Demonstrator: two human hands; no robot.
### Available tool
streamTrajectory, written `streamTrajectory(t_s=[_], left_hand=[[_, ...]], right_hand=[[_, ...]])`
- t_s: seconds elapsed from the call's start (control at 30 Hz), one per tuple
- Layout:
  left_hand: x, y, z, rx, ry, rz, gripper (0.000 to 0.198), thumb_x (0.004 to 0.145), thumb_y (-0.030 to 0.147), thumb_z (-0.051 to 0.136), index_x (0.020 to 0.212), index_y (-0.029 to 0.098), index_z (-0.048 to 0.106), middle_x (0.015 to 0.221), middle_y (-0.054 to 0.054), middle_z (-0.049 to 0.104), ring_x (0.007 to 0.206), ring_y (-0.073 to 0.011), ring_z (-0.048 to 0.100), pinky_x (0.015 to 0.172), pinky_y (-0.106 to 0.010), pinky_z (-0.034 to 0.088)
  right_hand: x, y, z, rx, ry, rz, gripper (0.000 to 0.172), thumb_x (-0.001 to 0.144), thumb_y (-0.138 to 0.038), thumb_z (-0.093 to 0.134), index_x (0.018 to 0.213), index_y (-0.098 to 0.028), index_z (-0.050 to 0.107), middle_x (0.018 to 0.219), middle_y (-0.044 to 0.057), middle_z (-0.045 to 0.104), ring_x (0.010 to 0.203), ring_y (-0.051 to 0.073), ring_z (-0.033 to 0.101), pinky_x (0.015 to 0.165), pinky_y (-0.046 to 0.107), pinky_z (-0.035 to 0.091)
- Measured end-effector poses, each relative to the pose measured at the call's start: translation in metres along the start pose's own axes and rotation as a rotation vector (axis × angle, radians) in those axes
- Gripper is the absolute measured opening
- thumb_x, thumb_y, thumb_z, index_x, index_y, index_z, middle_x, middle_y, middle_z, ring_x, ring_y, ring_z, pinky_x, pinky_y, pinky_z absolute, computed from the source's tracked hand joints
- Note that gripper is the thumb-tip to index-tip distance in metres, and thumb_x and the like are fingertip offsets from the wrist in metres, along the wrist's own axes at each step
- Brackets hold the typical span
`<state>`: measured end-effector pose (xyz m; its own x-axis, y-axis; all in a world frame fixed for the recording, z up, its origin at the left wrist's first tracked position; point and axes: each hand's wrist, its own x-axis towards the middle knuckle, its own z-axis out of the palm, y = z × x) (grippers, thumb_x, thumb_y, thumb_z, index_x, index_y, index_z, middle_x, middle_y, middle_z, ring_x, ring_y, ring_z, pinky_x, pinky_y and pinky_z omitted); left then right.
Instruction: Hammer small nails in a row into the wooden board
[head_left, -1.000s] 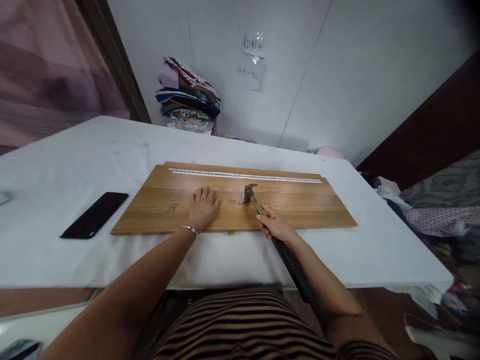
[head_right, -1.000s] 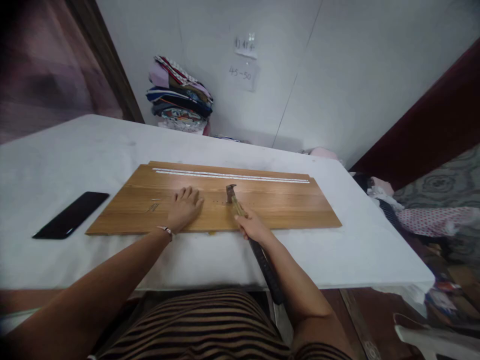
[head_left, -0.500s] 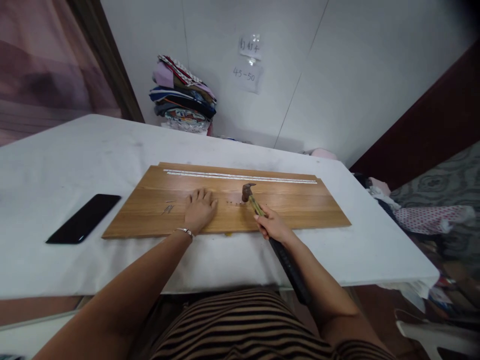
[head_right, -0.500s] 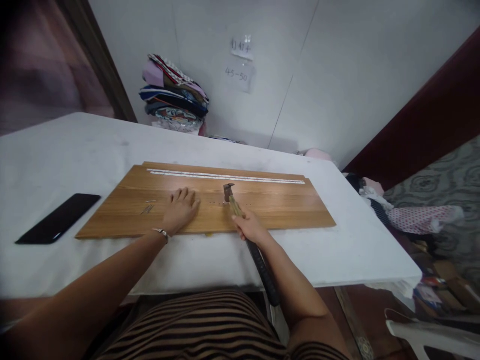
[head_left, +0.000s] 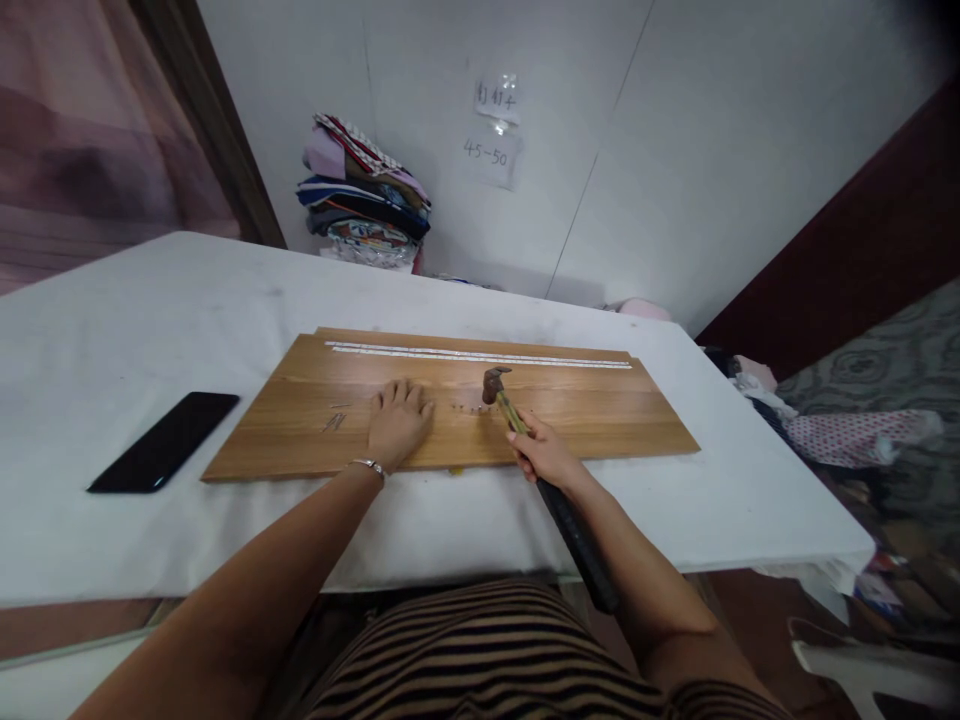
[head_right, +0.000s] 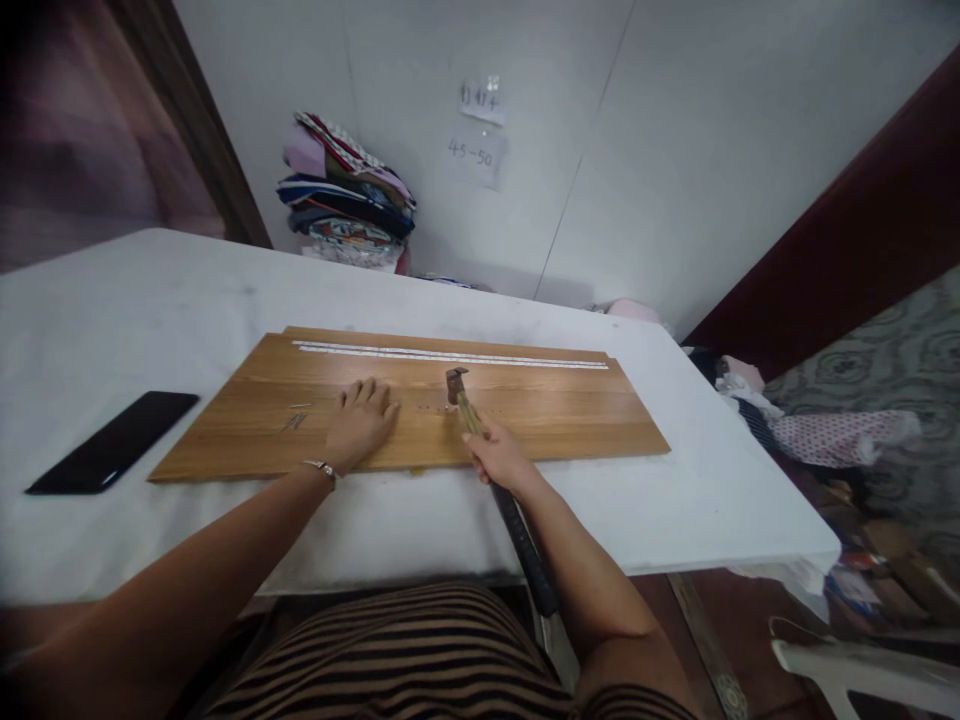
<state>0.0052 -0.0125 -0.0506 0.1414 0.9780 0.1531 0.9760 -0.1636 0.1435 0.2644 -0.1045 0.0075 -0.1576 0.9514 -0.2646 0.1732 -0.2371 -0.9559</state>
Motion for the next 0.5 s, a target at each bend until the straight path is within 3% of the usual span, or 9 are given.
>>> streamTrajectory(t_s=[0.23,0.5], left_hand=[[0.0008,-0.0016,0.0038,-0.014,0.001,0.004,0.054,0.108,0.040,0.038,0.145,0.013,0.067,0.165,-0.023,0.058,0.153,-0.0417,0.049,0.125,-0.061,0.038],[-0.0008,0.0006,-0.0009,0.014,0.002,0.005,0.053,0.107,0.039,0.037,0.142,0.014,0.068,0.161,-0.023,0.061,0.150,-0.0404,0.050,0.124,-0.059,0.040]], right_hand=[[0.0024,0.0003,0.0009,0.004,0.019,0.067,0.070,0.091,-0.034,0.067,0.158,-0.016,0.053,0.054,-0.012,0.048,0.040,0.010,0.039,0.040,0.021,0.033],[0.0028,-0.0004,0.0025,0.016,0.006,0.041,0.075,0.090,-0.038,0.068,0.161,-0.017,0.050,0.053,-0.014,0.046,0.040,0.010,0.039,0.040,0.020,0.034]])
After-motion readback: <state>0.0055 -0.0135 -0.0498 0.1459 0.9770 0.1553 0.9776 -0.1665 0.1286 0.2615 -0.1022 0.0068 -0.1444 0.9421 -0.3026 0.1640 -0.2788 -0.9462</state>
